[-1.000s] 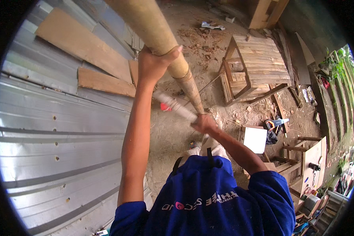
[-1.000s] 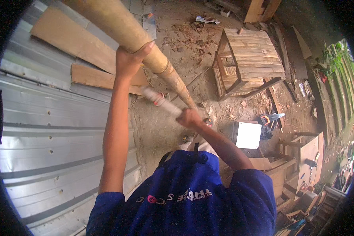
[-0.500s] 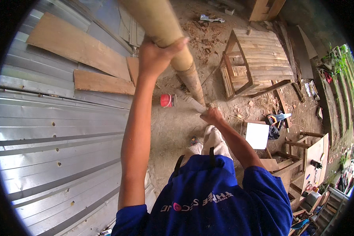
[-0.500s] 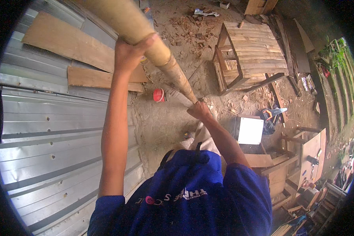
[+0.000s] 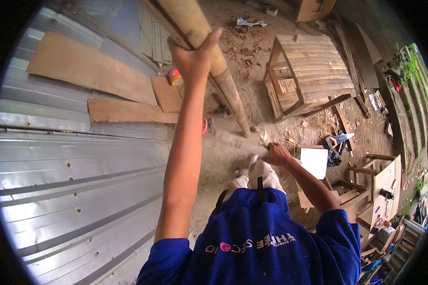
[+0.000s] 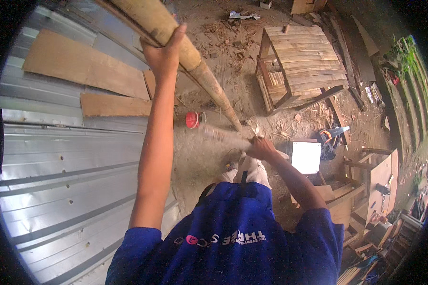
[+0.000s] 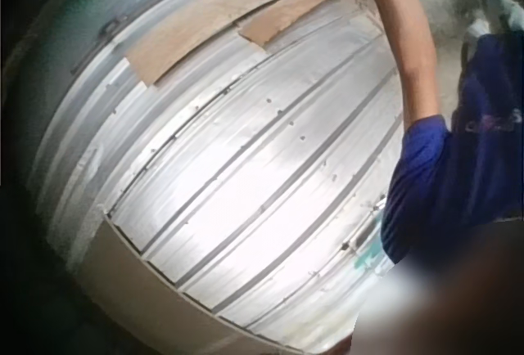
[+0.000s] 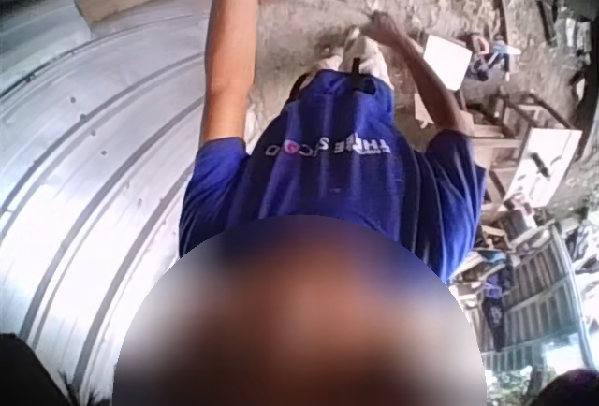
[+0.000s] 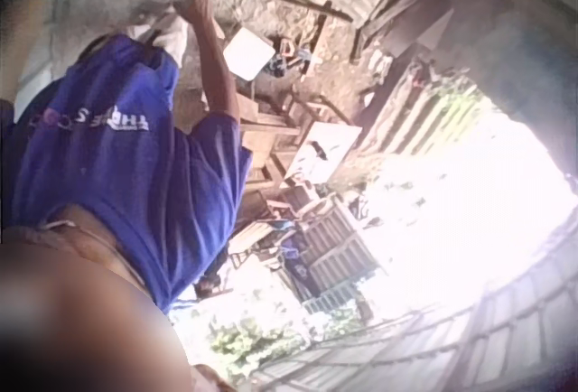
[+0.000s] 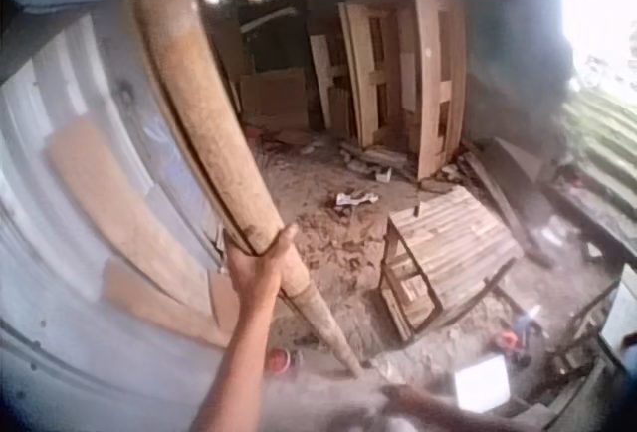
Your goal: The person holds a long bamboo pole vertically and repeatedly strikes it with a wooden wedge to split it lengthwise. The person rotates the pole and continues the splitting process along its length.
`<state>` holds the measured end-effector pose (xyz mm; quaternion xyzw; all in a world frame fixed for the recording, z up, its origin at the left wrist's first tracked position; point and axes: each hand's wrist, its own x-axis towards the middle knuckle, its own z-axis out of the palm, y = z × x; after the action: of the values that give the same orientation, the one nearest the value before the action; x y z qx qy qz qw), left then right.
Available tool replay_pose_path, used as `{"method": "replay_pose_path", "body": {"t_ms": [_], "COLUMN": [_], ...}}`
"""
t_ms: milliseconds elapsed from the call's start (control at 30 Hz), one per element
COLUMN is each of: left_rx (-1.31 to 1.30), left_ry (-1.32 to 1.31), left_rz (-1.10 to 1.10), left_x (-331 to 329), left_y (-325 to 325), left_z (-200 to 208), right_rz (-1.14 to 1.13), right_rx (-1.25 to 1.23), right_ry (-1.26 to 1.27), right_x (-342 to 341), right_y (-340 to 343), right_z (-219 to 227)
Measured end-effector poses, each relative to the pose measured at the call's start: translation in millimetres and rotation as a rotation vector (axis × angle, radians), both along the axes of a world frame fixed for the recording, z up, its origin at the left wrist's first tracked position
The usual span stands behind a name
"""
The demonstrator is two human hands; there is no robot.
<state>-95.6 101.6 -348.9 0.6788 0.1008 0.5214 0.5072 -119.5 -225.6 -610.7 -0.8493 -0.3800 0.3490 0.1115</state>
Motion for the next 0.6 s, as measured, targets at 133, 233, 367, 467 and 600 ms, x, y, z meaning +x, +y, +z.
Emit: {"method": "replay_pose_path", "body": {"t_ms": [133,233,367,467,600], "left_rx": [-0.043,-0.240,-0.209,-0.193,-0.248], "left_ry": [0.044,0.078,0.069,-0.053,-0.068], "left_rz": [0.096,0.139,-0.007,0.143,0.299], "left_x": [-2,-18,-51,-60,-67], "left_y": [0,3,9,6,3], "left_z": [-1,4,10,9,10], "right_rz": [-0.100,-0.224,-0.495,-0.719,-0.992], "right_rx": [-0.052,0.028,0.216,0.058,0.207], "right_ry": [0.109,0.317,0.447,0.405,0.537], "right_x": [-23,-33,-38,-43,-56], "right_y": [-59,-100,-138,-132,-87], "right_z": [-15,-34,-56,-73,-97]}}
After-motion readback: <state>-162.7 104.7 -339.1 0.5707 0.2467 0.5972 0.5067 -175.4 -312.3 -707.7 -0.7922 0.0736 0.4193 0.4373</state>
